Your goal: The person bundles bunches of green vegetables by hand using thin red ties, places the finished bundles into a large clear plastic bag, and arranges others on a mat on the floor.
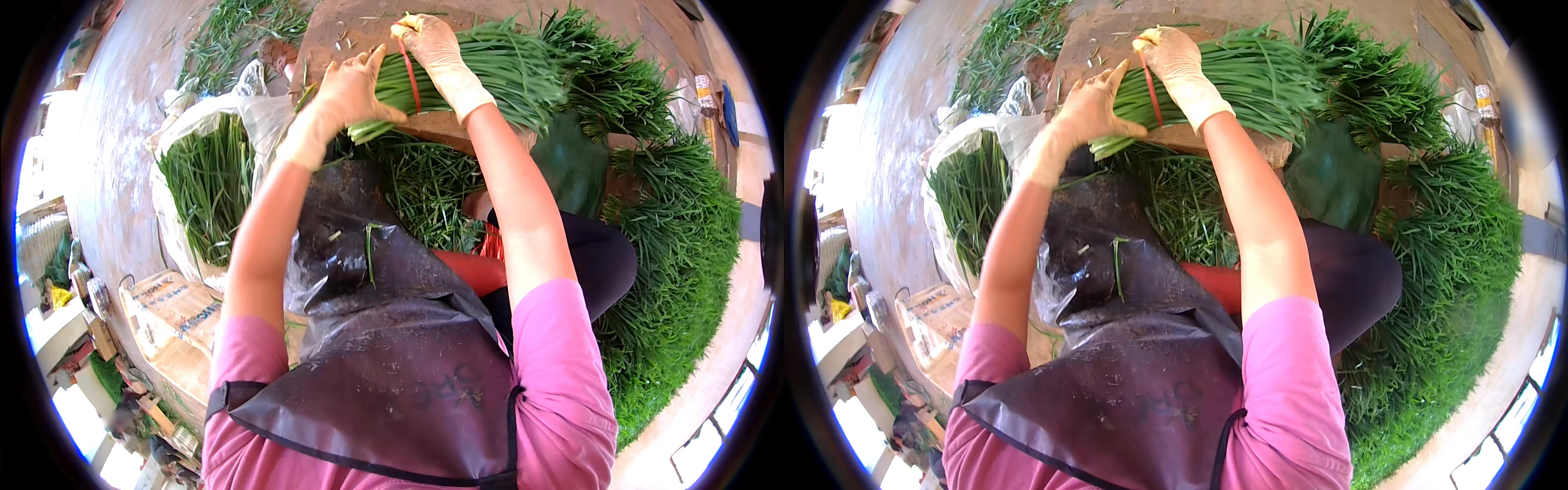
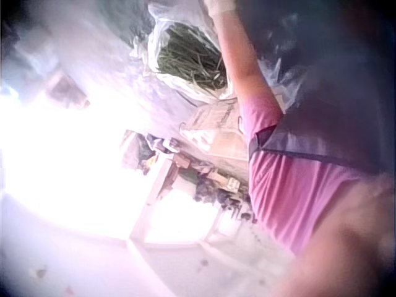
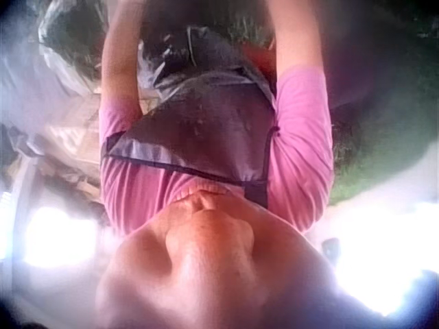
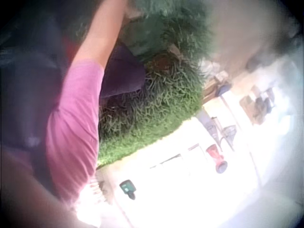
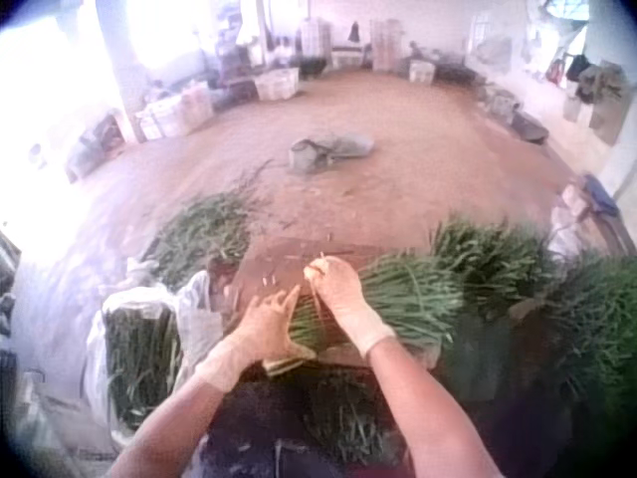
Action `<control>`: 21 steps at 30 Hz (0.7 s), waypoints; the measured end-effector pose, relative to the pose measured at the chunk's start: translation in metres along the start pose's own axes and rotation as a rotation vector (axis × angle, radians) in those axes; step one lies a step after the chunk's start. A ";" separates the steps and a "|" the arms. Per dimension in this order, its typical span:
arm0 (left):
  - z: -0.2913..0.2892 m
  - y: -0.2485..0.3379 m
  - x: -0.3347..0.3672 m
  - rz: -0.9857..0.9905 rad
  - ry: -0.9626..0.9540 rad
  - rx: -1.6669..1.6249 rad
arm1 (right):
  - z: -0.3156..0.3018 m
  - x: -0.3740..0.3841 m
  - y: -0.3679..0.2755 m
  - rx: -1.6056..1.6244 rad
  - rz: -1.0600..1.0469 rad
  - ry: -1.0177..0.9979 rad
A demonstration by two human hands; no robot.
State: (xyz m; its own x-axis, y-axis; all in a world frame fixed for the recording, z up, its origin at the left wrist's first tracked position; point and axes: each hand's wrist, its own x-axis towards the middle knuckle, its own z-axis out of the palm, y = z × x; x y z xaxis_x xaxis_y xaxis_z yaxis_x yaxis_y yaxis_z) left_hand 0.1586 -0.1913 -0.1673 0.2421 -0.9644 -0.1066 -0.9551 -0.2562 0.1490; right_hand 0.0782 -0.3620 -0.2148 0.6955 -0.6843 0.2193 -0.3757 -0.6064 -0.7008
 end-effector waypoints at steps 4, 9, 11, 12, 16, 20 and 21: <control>0.033 0.020 0.010 -0.082 0.096 -0.144 | 0.008 -0.007 -0.021 -0.035 -0.222 0.036; 0.012 -0.006 0.018 -0.046 0.243 -0.531 | 0.003 -0.003 -0.005 0.409 0.035 0.117; 0.036 -0.047 0.002 -0.285 0.500 -1.206 | -0.001 0.004 -0.001 0.474 0.039 0.122; 0.046 -0.051 -0.003 -0.359 0.622 -1.409 | 0.001 0.009 0.003 0.428 -0.004 0.142; 0.081 0.009 0.007 -0.439 1.072 -1.635 | 0.009 0.012 0.002 0.253 -0.146 0.202; 0.092 0.018 0.018 -0.438 0.970 -1.459 | -0.001 0.008 -0.011 0.520 0.040 0.143; 0.089 0.014 0.021 -0.399 0.972 -1.511 | -0.004 0.007 -0.009 0.614 0.114 0.121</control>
State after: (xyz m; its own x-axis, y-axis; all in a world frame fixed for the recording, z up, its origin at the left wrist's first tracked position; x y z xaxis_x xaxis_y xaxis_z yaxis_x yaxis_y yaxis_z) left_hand 0.1348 -0.2098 -0.2549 0.9147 -0.3907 0.1030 -0.0049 0.2443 0.9697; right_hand 0.0843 -0.3627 -0.2042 0.5844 -0.7934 0.1703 0.0015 -0.2088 -0.9780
